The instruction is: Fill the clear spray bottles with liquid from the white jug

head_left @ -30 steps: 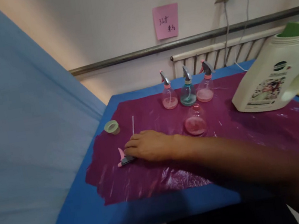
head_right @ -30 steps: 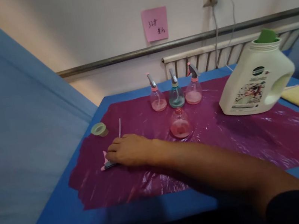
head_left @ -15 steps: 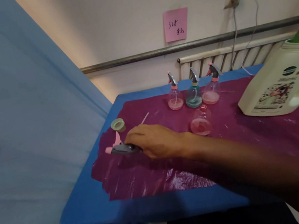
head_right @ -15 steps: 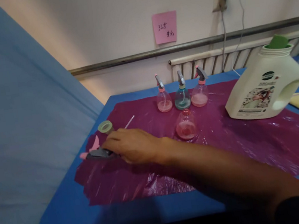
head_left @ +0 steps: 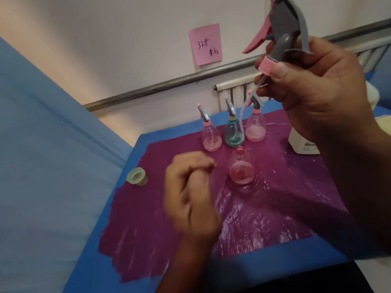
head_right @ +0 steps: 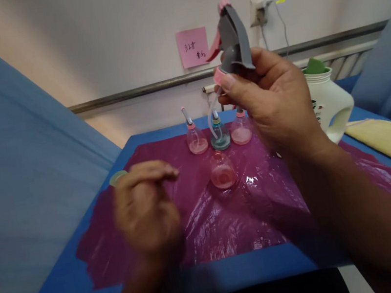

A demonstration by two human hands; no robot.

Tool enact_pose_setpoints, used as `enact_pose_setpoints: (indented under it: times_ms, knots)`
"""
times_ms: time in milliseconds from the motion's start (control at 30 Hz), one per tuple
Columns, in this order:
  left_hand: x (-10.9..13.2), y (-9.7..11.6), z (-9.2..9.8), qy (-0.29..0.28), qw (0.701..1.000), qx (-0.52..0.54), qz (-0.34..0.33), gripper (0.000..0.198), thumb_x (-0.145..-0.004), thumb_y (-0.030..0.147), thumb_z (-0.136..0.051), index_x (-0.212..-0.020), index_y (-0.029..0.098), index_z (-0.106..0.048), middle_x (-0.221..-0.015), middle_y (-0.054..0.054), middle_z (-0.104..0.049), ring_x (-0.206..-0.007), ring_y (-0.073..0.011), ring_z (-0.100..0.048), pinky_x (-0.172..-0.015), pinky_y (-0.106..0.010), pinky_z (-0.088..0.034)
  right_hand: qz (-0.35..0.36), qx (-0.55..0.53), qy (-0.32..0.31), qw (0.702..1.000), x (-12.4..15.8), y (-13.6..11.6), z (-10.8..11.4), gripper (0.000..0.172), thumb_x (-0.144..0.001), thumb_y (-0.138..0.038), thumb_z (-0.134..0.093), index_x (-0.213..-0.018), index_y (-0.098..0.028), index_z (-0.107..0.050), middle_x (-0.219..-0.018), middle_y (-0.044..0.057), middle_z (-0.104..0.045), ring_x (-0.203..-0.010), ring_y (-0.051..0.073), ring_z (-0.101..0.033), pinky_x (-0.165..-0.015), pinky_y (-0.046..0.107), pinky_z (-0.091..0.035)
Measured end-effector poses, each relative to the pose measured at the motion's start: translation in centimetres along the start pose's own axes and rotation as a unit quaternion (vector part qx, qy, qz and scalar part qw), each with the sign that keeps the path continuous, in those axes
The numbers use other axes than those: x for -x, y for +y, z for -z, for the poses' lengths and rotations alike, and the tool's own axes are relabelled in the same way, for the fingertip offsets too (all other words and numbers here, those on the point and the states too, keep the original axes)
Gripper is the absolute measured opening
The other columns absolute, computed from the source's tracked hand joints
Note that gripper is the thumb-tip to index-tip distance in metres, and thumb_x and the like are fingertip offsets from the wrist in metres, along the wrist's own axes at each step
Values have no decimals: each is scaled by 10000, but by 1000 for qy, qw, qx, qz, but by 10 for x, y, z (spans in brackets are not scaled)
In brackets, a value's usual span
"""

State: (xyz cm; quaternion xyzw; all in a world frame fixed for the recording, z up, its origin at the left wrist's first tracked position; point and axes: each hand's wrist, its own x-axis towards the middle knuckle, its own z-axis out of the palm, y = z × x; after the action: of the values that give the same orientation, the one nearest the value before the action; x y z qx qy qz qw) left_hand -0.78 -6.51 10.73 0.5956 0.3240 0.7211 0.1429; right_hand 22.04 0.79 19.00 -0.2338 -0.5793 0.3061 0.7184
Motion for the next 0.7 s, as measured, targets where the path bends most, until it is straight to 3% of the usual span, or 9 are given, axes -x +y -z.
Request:
enact_pose_setpoints:
  times_ms: [67,167,267,433,567,700]
  knots:
    - [3,-27,-15,-48,997,-20,56,136,-1152,357,-679,-1202,253,-752,-1159,-56,-772,-1076,-214,-754,-987,-376,-624,-19,-19,6,1000,0,6,8,295,-897,-400,-1011,-1106,-308,-825,-1073,18,-795,-934,179,-762,-871,343,-718]
    - [8,-68,-34,-110,985,-24,134,252,-1106,354,-699,-1332,243,-694,-1315,-98,-776,-1214,-254,-746,-1077,-429,-585,-47,-40,6,998,3,18,11,282,-909,-391,-999,-1103,-295,-818,-1053,-2,-777,-916,158,-756,-873,335,-709]
    - [12,-92,-46,-163,972,-24,167,339,-1049,303,-723,-1379,245,-675,-1378,-111,-780,-1297,-286,-736,-1151,-483,-550,-78,-41,1,996,8,33,8,321,-905,-440,-998,-1126,-302,-811,-1057,-7,-782,-922,155,-750,-883,333,-708]
    - [16,-95,-51,-210,956,-40,200,416,-995,240,-759,-1403,243,-679,-1402,-121,-786,-1316,-310,-747,-1199,-543,-546,-149,-11,-22,989,23,67,8,343,-913,-481,-973,-1145,-278,-822,-1029,10,-799,-876,163,-732,-884,372,-694]
    - [22,-97,-52,-191,957,-49,211,404,-991,216,-764,-1385,239,-678,-1359,-119,-806,-1272,-299,-778,-1171,-544,-594,-194,14,-79,978,43,90,13,373,-924,-487,-959,-1188,-265,-817,-1142,41,-838,-1043,206,-771,-1050,440,-670]
    - [31,-104,-52,-164,970,-36,176,415,-992,212,-780,-1390,247,-666,-1371,-108,-812,-1278,-279,-798,-1168,-514,-628,-228,14,-130,965,62,105,19,438,-936,-516,-940,-1264,-262,-803,-1252,62,-848,-1167,241,-783,-1146,478,-633]
